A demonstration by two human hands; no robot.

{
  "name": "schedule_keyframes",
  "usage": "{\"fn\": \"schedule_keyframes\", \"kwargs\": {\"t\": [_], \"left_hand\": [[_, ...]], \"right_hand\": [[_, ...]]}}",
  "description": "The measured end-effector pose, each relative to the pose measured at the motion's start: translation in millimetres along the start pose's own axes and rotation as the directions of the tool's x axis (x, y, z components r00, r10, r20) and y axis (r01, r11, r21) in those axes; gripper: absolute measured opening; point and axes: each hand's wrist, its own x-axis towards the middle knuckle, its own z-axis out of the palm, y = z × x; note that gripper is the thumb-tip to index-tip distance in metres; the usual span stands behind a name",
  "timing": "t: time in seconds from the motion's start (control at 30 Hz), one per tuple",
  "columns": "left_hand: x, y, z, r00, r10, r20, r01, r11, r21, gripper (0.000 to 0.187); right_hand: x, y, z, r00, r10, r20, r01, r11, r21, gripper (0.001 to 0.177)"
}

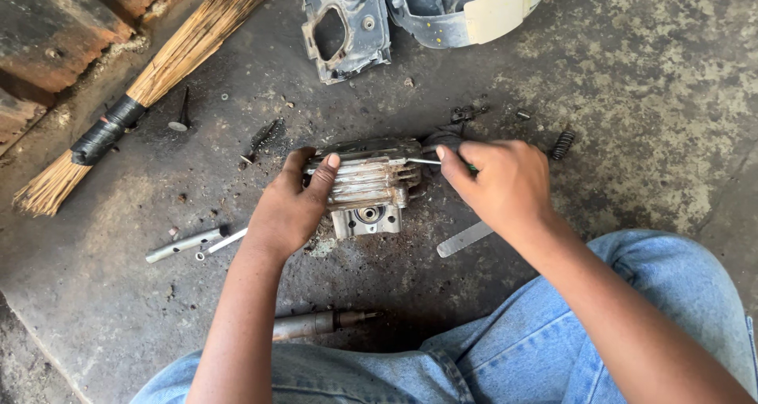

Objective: The person scrubs the fins and surfaces of a metallic engine cylinder head using a small metal tool and a rag. They rotate the part to access different areas and wipe away grime, with various disassembled engine components and tools scattered on the floor nearby.

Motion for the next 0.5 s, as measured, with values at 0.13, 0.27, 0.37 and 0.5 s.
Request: {"fn": "schedule_keyframes", "kwargs": {"t": [0.13, 0.27, 0.37, 0.5], "left_hand": [[1, -1, 2, 1.000, 0.015, -0.010, -0.015, 1.000, 0.005, 0.083], [2, -2, 4, 0.999, 0.034, -0.026, -0.034, 0.999, 0.003, 0.083], [2, -2, 4, 1.000, 0.017, -0.024, -0.017, 1.000, 0.008, 0.082], [0, 0, 4, 0.999, 0.019, -0.031, -0.019, 1.000, -0.001, 0.081]], "right_hand": [[2, -2, 2, 1.000, 0.023, -0.018, -0.024, 0.998, -0.053, 0.049], [1, 0, -1, 1.000, -0.022, -0.022, 0.020, 0.996, -0.090, 0.047], [0, 2, 3, 0.996, -0.074, -0.042, 0.067, 0.988, -0.138, 0.051], [7, 1, 13, 0.988, -0.147, -0.043, 0.138, 0.976, -0.167, 0.044]]}}
